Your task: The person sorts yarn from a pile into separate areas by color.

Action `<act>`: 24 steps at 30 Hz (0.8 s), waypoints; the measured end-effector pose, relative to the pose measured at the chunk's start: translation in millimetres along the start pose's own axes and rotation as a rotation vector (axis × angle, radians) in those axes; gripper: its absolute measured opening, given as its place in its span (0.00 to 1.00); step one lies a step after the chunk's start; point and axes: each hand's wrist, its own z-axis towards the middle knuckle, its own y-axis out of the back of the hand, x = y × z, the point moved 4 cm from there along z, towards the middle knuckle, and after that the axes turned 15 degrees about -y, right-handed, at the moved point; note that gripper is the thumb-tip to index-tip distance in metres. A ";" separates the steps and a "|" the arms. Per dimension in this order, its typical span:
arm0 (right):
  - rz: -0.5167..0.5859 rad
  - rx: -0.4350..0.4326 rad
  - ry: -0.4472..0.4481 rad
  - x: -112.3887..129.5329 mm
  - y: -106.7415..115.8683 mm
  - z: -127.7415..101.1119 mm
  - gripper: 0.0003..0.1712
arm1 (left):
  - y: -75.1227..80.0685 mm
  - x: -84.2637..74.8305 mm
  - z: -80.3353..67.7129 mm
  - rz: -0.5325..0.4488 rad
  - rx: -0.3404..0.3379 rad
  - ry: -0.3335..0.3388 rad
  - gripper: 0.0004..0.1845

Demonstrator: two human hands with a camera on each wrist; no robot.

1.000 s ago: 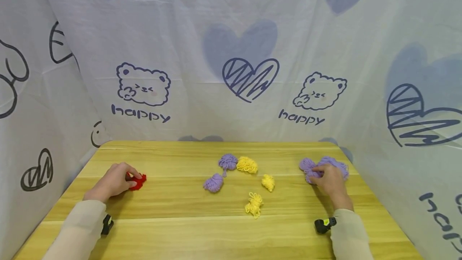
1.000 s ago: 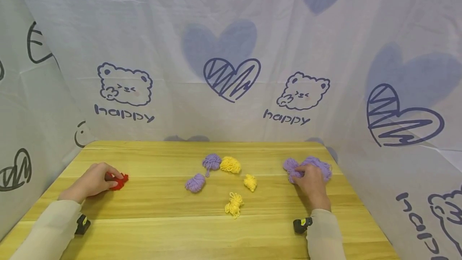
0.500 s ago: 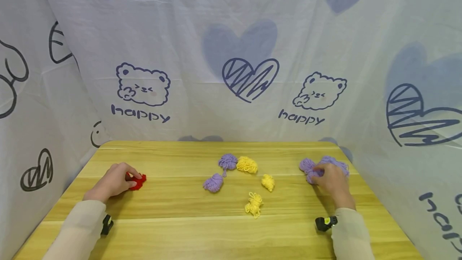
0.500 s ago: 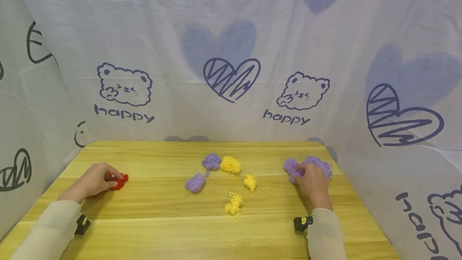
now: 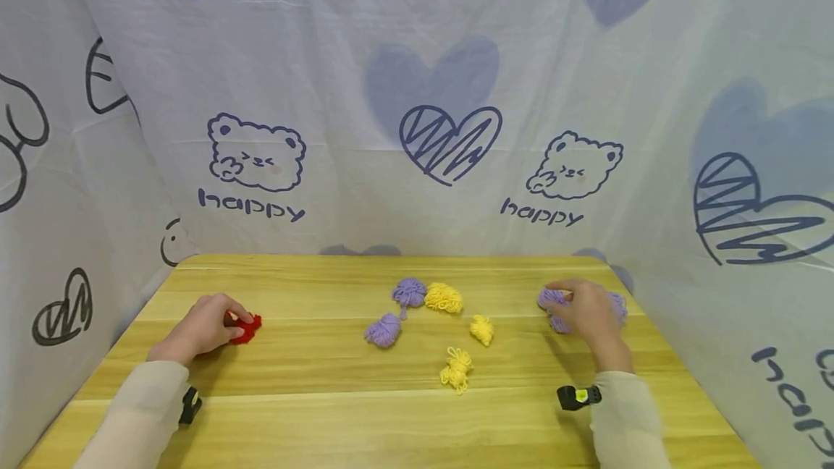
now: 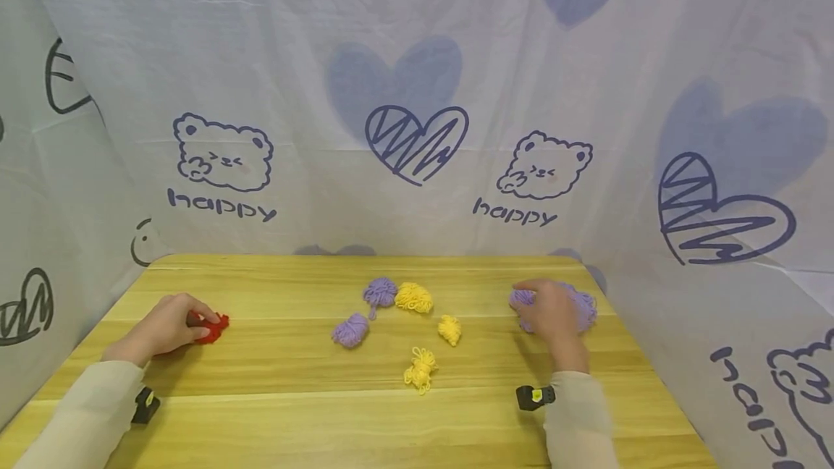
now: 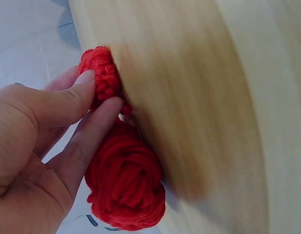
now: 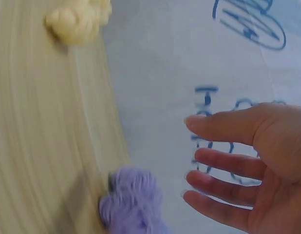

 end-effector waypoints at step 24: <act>0.243 0.329 0.219 116.4 -67.5 -15.7 0.19 | -0.5 1.5 -2.4 -0.016 0.000 0.003 0.09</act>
